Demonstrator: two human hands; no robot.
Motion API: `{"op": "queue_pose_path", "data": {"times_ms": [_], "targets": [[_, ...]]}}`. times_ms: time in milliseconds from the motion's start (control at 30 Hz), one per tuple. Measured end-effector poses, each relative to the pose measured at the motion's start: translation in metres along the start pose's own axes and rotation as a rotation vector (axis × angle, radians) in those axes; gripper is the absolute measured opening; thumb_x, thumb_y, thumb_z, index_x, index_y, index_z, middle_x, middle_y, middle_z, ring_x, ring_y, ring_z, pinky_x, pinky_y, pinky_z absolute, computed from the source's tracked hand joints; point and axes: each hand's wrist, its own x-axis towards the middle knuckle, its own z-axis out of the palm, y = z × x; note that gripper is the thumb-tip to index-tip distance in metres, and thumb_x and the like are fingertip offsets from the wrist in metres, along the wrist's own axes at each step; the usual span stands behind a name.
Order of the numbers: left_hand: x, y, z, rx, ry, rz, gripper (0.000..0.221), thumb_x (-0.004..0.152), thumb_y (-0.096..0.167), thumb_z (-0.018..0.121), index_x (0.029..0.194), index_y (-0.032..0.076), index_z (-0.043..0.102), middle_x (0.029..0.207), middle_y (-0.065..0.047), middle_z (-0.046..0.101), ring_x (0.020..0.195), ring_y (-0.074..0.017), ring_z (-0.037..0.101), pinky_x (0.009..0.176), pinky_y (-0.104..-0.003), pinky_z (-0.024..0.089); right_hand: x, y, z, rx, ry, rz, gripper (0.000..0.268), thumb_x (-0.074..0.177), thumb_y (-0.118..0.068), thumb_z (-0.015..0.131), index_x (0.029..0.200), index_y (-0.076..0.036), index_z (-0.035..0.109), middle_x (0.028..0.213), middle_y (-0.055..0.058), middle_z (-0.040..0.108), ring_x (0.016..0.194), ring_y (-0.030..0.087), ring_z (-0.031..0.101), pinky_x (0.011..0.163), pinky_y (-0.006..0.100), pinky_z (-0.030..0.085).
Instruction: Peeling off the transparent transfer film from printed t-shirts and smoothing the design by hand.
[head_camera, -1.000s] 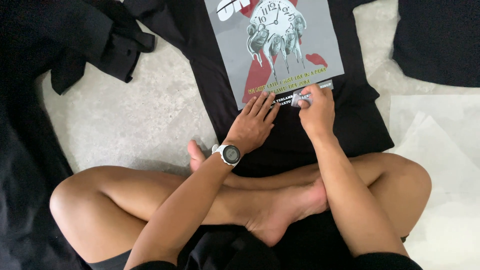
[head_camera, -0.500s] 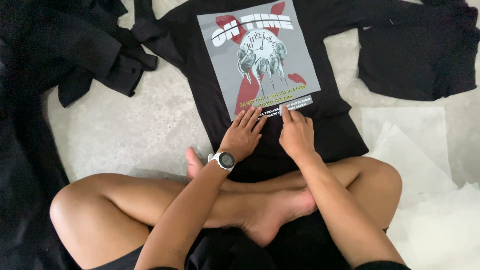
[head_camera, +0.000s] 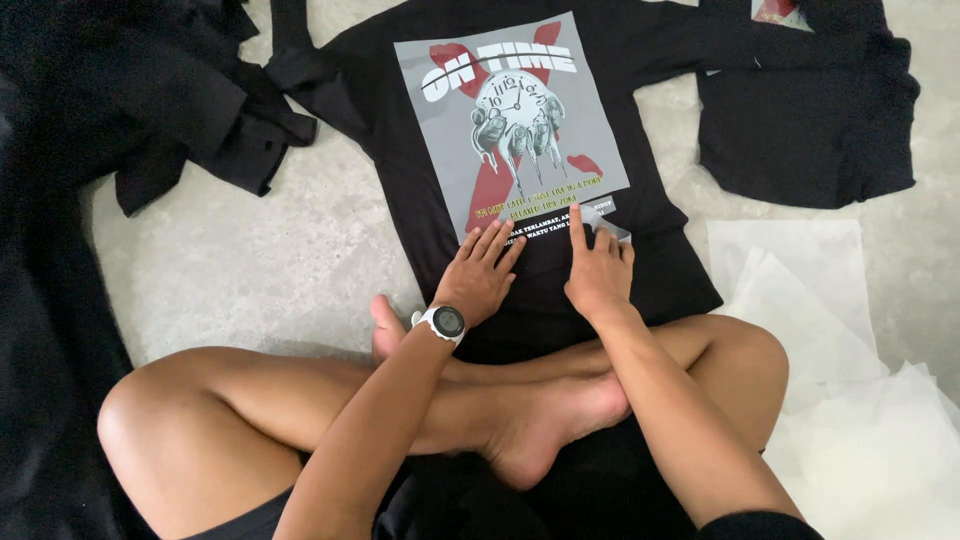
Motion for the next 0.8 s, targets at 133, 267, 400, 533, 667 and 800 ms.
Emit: {"op": "queue_pose_path", "data": {"times_ms": [133,267,400,533,667,800], "targets": [[0.001,0.0,0.005,0.01,0.01,-0.01,0.062,0.099,0.039,0.04,0.155,0.021,0.021,0.161,-0.01,0.017,0.148,-0.0268,0.016,0.121,-0.045,0.009,0.012,0.005,0.012,-0.052,-0.02,0.027,0.089,0.089,-0.017,0.057,0.158,-0.03,0.002,0.148,0.021,0.035,0.14,0.038,0.033,0.114,0.05,0.009],[0.0,0.001,-0.002,0.016,0.023,-0.003,0.062,0.098,0.038,0.041,0.154,0.02,0.023,0.16,-0.01,0.019,0.148,-0.0273,0.018,0.121,-0.045,0.011,0.021,0.011,0.018,-0.037,0.002,0.087,0.082,0.09,-0.019,0.057,0.157,-0.029,0.011,0.148,0.023,0.036,0.14,0.04,0.032,0.113,0.053,0.006],[0.0,0.0,-0.004,0.014,0.021,-0.003,0.061,0.099,0.038,0.041,0.155,0.021,0.023,0.16,-0.01,0.019,0.148,-0.0268,0.017,0.121,-0.044,0.01,0.028,0.015,0.021,-0.016,-0.012,0.165,0.084,0.089,-0.02,0.058,0.158,-0.025,0.011,0.149,0.024,0.032,0.142,0.041,0.027,0.113,0.057,0.001],[0.001,0.001,-0.003,0.014,0.015,-0.005,0.062,0.099,0.038,0.042,0.155,0.021,0.022,0.161,-0.01,0.018,0.148,-0.0268,0.017,0.121,-0.044,0.01,0.028,0.016,0.014,0.071,-0.038,0.218,0.084,0.089,-0.015,0.055,0.158,-0.027,0.008,0.153,0.025,0.025,0.145,0.043,0.02,0.114,0.058,-0.003],[0.001,0.001,-0.004,0.008,0.024,0.003,0.061,0.099,0.038,0.042,0.155,0.02,0.023,0.161,-0.01,0.018,0.148,-0.027,0.017,0.121,-0.044,0.011,0.04,0.026,0.024,0.094,-0.055,0.262,0.088,0.089,-0.017,0.057,0.158,-0.03,0.004,0.154,0.025,0.021,0.146,0.043,0.016,0.114,0.06,-0.007],[0.001,0.001,-0.006,0.012,0.004,-0.001,0.061,0.099,0.038,0.041,0.155,0.021,0.022,0.161,-0.01,0.018,0.148,-0.0266,0.017,0.121,-0.044,0.011,0.042,0.035,0.02,0.167,-0.072,0.309,0.09,0.09,-0.022,0.06,0.158,-0.031,0.003,0.155,0.027,0.017,0.146,0.044,0.013,0.114,0.062,-0.006]]}}
